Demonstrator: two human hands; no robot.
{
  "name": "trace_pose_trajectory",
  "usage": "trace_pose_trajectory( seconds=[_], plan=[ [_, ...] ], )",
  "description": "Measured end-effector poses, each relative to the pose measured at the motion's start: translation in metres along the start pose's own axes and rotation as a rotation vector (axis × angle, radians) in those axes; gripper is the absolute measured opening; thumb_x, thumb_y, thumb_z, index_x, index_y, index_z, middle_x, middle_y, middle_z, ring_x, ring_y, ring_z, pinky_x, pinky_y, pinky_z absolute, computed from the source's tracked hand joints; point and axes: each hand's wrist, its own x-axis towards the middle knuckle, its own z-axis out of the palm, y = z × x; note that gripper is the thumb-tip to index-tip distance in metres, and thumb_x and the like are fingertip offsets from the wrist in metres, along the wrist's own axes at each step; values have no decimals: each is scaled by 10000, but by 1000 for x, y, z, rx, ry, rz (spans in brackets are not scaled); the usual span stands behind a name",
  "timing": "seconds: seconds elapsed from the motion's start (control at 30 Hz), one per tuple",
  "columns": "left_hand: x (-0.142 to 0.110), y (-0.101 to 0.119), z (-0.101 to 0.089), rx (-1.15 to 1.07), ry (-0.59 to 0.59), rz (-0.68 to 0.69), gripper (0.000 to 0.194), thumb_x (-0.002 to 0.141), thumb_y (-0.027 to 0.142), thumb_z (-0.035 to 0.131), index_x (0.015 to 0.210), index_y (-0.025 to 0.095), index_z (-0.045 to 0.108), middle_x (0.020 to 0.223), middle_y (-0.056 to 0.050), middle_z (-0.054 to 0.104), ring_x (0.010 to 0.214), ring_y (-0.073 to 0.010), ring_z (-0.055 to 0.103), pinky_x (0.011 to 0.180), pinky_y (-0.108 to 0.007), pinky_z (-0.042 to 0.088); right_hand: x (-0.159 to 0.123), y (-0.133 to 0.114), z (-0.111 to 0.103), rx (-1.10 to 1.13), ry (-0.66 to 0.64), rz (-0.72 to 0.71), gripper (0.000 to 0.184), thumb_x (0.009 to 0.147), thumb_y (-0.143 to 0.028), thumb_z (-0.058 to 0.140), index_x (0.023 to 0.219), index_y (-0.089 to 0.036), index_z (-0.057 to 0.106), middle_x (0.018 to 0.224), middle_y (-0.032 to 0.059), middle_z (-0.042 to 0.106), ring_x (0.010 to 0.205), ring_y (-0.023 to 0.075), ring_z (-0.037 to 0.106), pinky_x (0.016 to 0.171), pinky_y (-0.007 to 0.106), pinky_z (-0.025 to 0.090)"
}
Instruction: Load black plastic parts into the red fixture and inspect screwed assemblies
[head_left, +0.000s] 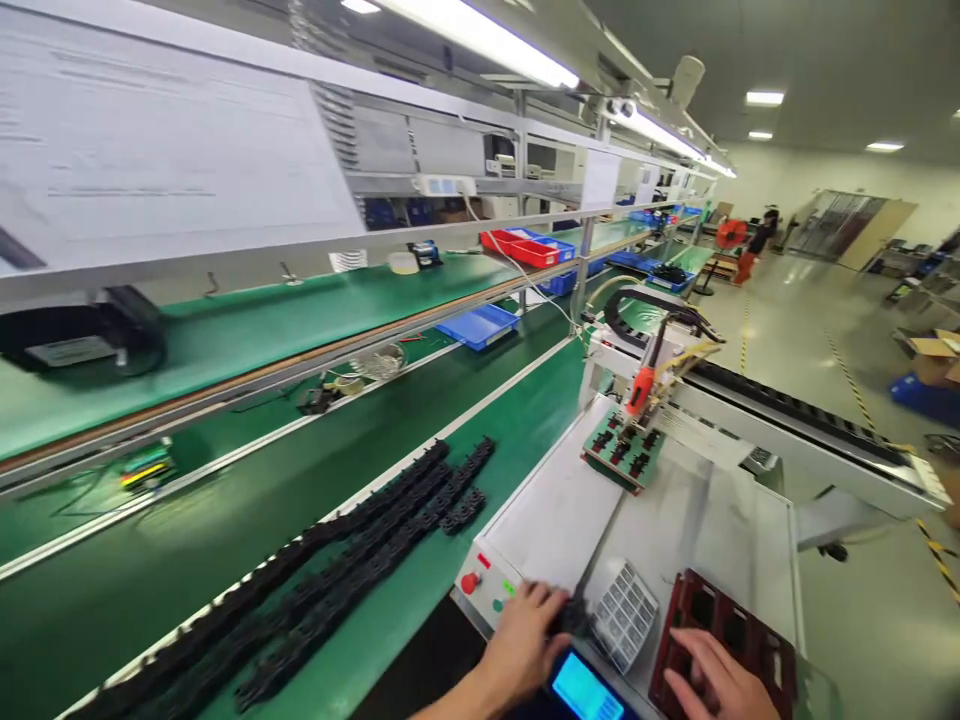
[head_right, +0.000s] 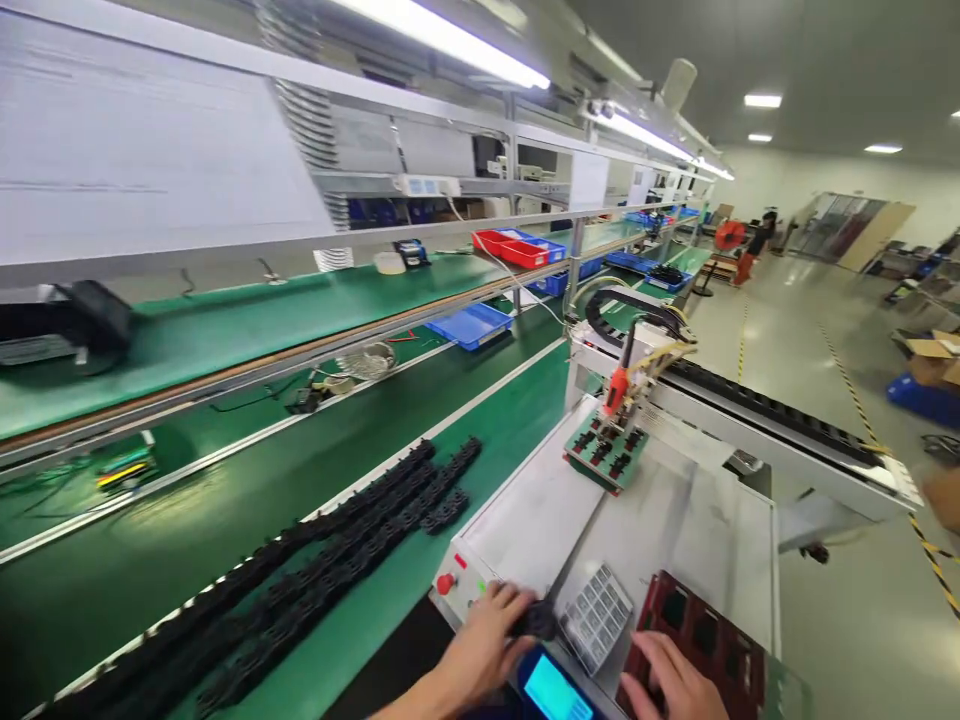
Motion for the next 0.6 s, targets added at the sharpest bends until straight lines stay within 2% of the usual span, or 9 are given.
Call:
trace_pose_trajectory(
  seconds=[0.07, 0.13, 0.17, 0.23, 0.33, 0.4, 0.47, 0.6],
  plan=[
    [40, 83, 11, 6, -75, 270, 578, 827, 417, 747, 1390, 359, 632, 1334, -150, 658, 1279, -432, 523, 1032, -610, 469, -20, 20, 4, -32, -42, 58, 440, 913, -340, 732, 1352, -352, 699, 1168, 81, 788, 809, 259, 797, 717, 303, 698],
    [64, 147, 30, 67, -133, 445, 581, 851, 428, 747, 1405, 316, 614, 1307, -177, 648, 1279, -459, 501, 1016, -671, 453, -43, 41, 0, -82, -19, 118, 473, 937, -352, 701, 1408, -345, 660, 1282, 91, 750, 1020, 290, 786, 819, 329, 697],
    [71, 171, 43, 112, -156, 502, 569, 874, 436, 730, 1410, 292, 605, 1307, -185, 642, 1289, -468, 490, 1014, -691, 448, -56, 53, -4, -116, 11, 158, 461, 949, -358, 683, 1409, -337, 661, 1324, 97, 731, 1103, 303, 764, 867, 348, 690],
    [81, 202, 69, 212, -205, 566, 534, 925, 443, 685, 1414, 251, 593, 1321, -190, 633, 1320, -475, 470, 1019, -703, 447, -83, 77, -15, -162, 74, 241, 421, 963, -373, 656, 1377, -310, 689, 1363, 114, 705, 1171, 317, 737, 921, 382, 675],
    [90, 223, 102, 328, -270, 610, 519, 993, 387, 612, 1480, 225, 533, 1344, -176, 641, 1342, -447, 475, 1040, -656, 463, -114, 114, -29, -80, 125, 361, 384, 974, -387, 631, 1325, -266, 727, 1357, 145, 694, 1149, 300, 738, 866, 355, 684],
    [95, 227, 115, 358, -291, 625, 551, 1030, 320, 549, 1563, 236, 439, 1349, -166, 653, 1339, -421, 494, 1047, -625, 471, -126, 135, -34, 12, 161, 442, 384, 975, -402, 628, 1312, -249, 732, 1335, 154, 696, 1136, 291, 735, 794, 330, 691],
    [99, 227, 118, 357, -303, 639, 656, 1024, 282, 560, 1632, 262, 316, 1354, -155, 661, 1326, -406, 514, 1048, -614, 477, -129, 152, -39, 45, 194, 501, 403, 966, -434, 646, 1311, -243, 730, 1326, 152, 696, 1150, 296, 722, 804, 352, 688],
    [107, 216, 108, 260, -338, 690, 989, 902, 263, 748, 1677, 330, 138, 1525, -124, 558, 1319, -382, 531, 1086, -573, 480, -124, 172, -47, -21, 185, 509, 427, 959, -456, 659, 1330, -253, 721, 1330, 138, 699, 1199, 316, 688, 1024, 490, 611]
  ],
)
